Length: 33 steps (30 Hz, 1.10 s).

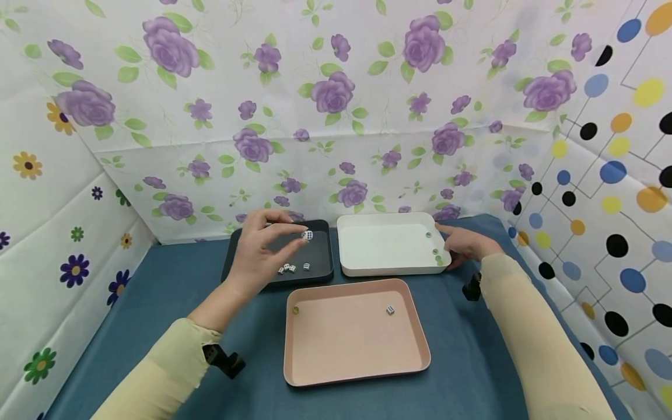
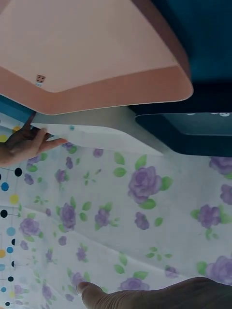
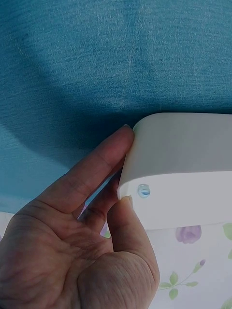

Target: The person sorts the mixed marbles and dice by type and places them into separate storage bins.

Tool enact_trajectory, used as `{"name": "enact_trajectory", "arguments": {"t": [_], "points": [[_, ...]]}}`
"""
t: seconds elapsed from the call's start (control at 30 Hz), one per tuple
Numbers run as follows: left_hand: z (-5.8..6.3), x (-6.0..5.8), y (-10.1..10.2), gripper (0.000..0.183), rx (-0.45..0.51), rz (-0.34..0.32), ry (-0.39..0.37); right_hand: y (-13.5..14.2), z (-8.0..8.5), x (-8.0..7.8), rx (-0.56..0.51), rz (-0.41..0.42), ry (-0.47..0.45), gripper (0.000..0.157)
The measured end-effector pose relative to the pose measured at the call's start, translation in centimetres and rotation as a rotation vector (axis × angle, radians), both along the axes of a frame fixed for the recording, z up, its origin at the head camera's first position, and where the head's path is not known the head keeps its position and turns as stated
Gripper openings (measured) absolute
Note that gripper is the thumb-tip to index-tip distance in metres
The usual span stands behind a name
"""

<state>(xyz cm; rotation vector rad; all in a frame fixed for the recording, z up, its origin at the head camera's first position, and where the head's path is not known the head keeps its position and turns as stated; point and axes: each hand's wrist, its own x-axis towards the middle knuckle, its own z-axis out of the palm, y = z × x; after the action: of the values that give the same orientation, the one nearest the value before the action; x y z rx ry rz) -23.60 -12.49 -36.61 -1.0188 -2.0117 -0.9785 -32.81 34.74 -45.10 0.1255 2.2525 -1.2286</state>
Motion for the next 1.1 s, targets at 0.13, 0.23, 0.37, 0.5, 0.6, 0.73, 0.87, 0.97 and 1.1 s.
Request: {"name": "enact_trajectory", "arguments": {"t": [0.13,0.23,0.37,0.5,0.6,0.73,0.87,0.97,1.1], "points": [[-0.5,-0.5,-0.9,0.029,-0.024,0.051,-0.026,0.0,-0.1,0.0,-0.002,-0.002,-0.001,0.089],[-0.9,-0.9,-1.5,0.028,-0.035,0.085,-0.045,0.0,-0.2,0.0,-0.003,-0.005,-0.002,0.089],[-1.3,-1.6,-2.0,0.026,-0.042,0.116,-0.059,0.1,-0.3,-0.1,-0.002,-0.004,0.0,0.089],[-1.6,-2.2,-2.4,0.026,-0.042,0.128,-0.059,0.0,-0.2,0.0,0.001,0.001,0.002,0.089],[-1.7,-2.4,-2.4,0.025,-0.046,0.133,-0.061,0.0,-0.1,0.0,0.0,0.002,-0.001,0.089],[-2.0,-2.9,-2.4,0.025,-0.072,0.153,-0.07,0.0,-0.1,-0.1,-0.002,0.001,-0.003,0.089],[-2.4,-3.6,-2.4,0.023,-0.132,0.197,-0.091,0.1,-0.1,-0.1,-0.002,0.001,-0.004,0.089],[-2.7,-4.0,-2.3,0.022,-0.173,0.236,-0.123,0.1,-0.1,-0.1,-0.002,0.001,-0.005,0.089],[-3.2,-4.6,-2.3,0.021,-0.219,0.29,-0.189,0.1,-0.1,-0.1,-0.002,0.0,-0.003,0.089]]}}
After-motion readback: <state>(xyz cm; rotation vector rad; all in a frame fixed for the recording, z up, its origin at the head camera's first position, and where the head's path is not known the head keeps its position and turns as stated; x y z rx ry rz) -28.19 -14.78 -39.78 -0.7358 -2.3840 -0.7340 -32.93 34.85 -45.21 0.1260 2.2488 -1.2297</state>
